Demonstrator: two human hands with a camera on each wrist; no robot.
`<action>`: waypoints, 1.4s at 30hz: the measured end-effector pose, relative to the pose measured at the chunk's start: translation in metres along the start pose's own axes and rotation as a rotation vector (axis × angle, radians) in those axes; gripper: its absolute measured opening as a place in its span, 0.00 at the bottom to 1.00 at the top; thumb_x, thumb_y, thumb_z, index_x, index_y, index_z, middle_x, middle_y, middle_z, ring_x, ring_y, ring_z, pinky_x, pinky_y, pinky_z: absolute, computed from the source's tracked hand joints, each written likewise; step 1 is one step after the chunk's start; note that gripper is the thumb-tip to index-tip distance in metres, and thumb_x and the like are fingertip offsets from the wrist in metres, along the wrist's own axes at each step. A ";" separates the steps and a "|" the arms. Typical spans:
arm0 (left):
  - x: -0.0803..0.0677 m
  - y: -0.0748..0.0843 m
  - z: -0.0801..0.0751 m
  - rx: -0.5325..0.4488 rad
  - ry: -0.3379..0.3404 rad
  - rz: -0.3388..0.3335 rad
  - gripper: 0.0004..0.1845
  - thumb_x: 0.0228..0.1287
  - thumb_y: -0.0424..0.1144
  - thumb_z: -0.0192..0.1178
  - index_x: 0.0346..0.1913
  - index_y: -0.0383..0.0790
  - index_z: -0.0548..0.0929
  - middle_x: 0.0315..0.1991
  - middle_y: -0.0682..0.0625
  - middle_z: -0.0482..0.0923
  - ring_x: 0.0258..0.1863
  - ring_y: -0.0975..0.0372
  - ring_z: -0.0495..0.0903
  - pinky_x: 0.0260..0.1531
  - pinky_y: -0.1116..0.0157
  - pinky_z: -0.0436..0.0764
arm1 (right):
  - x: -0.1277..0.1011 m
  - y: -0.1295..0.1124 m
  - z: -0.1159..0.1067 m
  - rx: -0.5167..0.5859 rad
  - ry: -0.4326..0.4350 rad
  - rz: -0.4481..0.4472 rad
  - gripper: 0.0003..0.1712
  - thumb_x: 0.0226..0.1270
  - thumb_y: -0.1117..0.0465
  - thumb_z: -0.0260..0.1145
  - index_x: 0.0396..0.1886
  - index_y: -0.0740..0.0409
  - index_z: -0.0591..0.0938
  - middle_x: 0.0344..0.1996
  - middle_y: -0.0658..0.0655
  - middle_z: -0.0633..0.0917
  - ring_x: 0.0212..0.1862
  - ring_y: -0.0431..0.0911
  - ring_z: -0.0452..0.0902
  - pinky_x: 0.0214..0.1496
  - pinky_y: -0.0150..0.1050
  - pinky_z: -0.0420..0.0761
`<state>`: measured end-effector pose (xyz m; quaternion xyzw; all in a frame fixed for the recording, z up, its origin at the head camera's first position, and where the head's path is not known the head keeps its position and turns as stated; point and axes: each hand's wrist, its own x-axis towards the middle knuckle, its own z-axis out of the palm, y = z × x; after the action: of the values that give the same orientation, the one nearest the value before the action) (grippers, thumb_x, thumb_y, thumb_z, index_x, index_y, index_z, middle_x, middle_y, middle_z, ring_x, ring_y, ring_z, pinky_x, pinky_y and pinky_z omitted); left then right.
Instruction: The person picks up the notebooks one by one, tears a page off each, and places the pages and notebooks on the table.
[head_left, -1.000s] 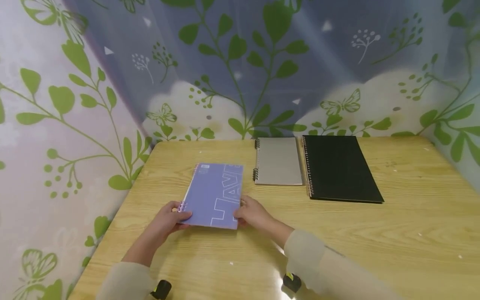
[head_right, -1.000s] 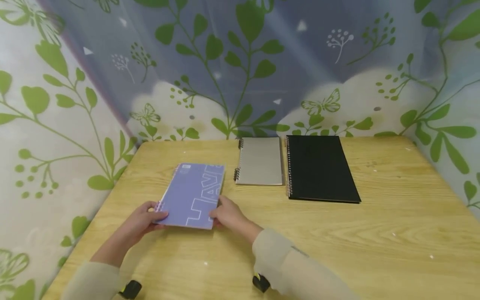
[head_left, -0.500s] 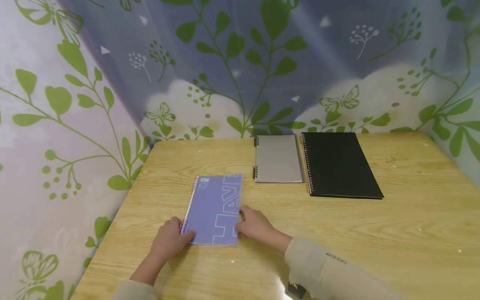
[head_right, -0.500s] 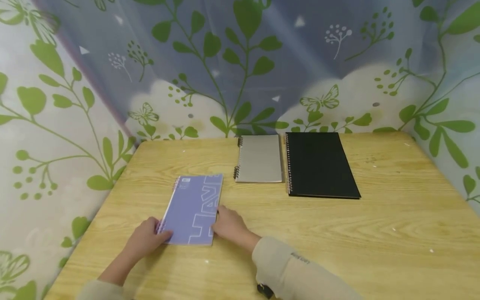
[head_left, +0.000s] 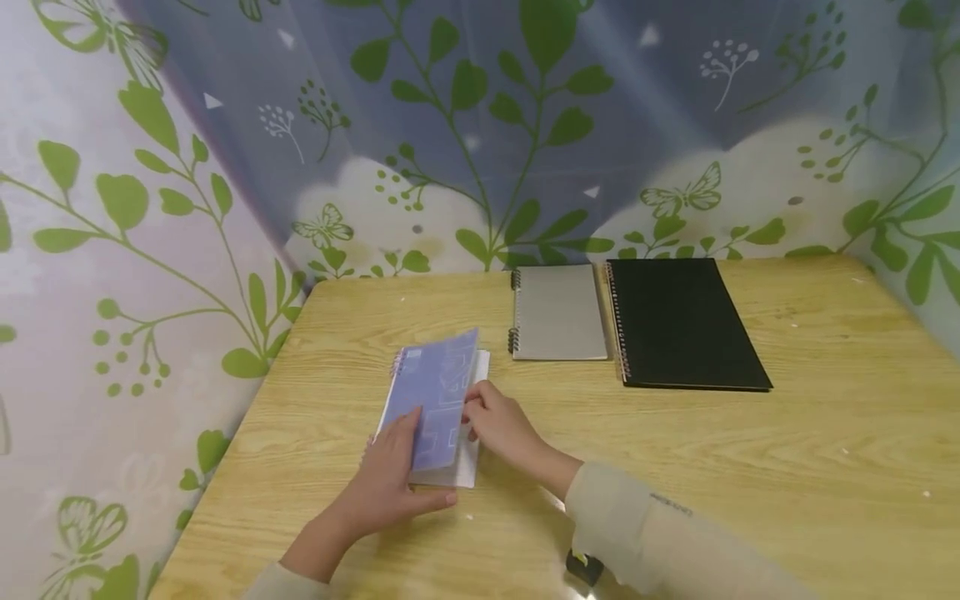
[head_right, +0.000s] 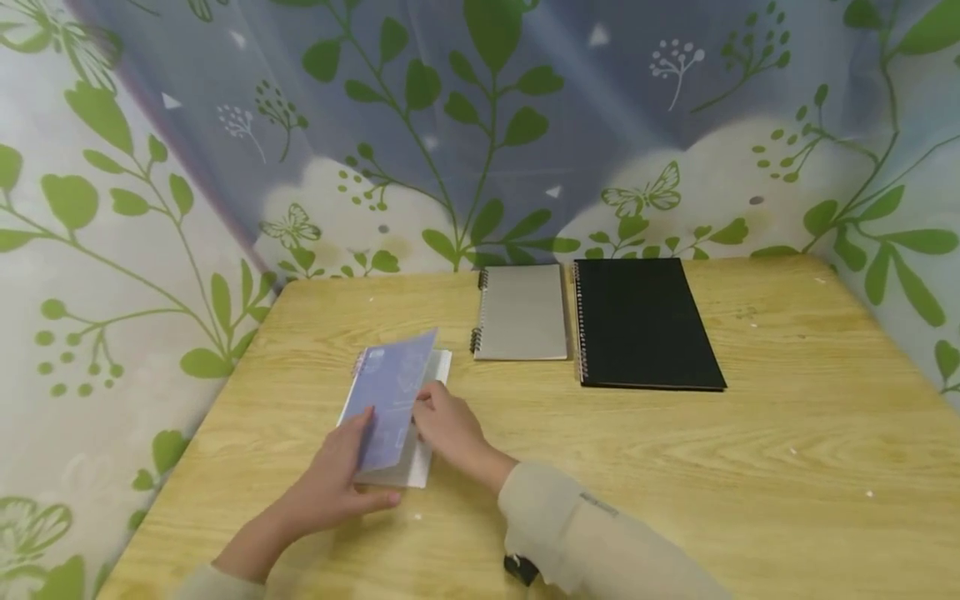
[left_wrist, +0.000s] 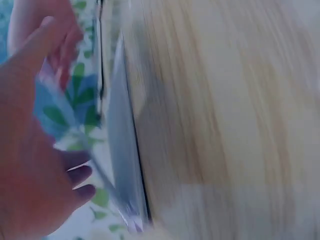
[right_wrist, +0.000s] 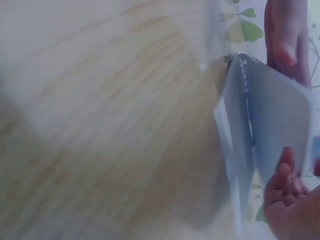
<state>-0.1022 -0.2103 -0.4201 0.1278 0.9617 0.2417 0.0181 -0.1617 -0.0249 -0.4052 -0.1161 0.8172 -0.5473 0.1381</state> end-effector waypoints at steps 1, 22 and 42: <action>0.001 0.004 0.001 0.023 0.030 0.012 0.54 0.50 0.58 0.65 0.70 0.30 0.50 0.66 0.34 0.59 0.66 0.45 0.59 0.63 0.46 0.62 | 0.002 -0.004 0.000 0.021 0.000 -0.022 0.14 0.64 0.62 0.47 0.45 0.60 0.73 0.34 0.58 0.83 0.31 0.47 0.79 0.29 0.32 0.73; -0.005 -0.051 -0.046 -0.379 0.643 -0.571 0.27 0.62 0.45 0.58 0.58 0.30 0.69 0.51 0.32 0.75 0.49 0.44 0.77 0.49 0.51 0.76 | 0.063 0.040 -0.008 -0.799 -0.046 -0.041 0.51 0.57 0.35 0.60 0.71 0.58 0.53 0.70 0.58 0.59 0.70 0.57 0.50 0.69 0.56 0.55; -0.022 -0.123 -0.047 -0.056 0.217 -0.885 0.57 0.55 0.51 0.60 0.70 0.28 0.31 0.64 0.19 0.44 0.63 0.30 0.45 0.60 0.36 0.52 | 0.064 0.026 -0.009 -0.829 -0.156 -0.007 0.48 0.60 0.36 0.58 0.71 0.57 0.55 0.70 0.57 0.55 0.70 0.58 0.46 0.68 0.58 0.54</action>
<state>-0.1148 -0.3425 -0.4370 -0.3222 0.9132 0.2484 0.0221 -0.2256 -0.0294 -0.4321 -0.2058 0.9549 -0.1625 0.1392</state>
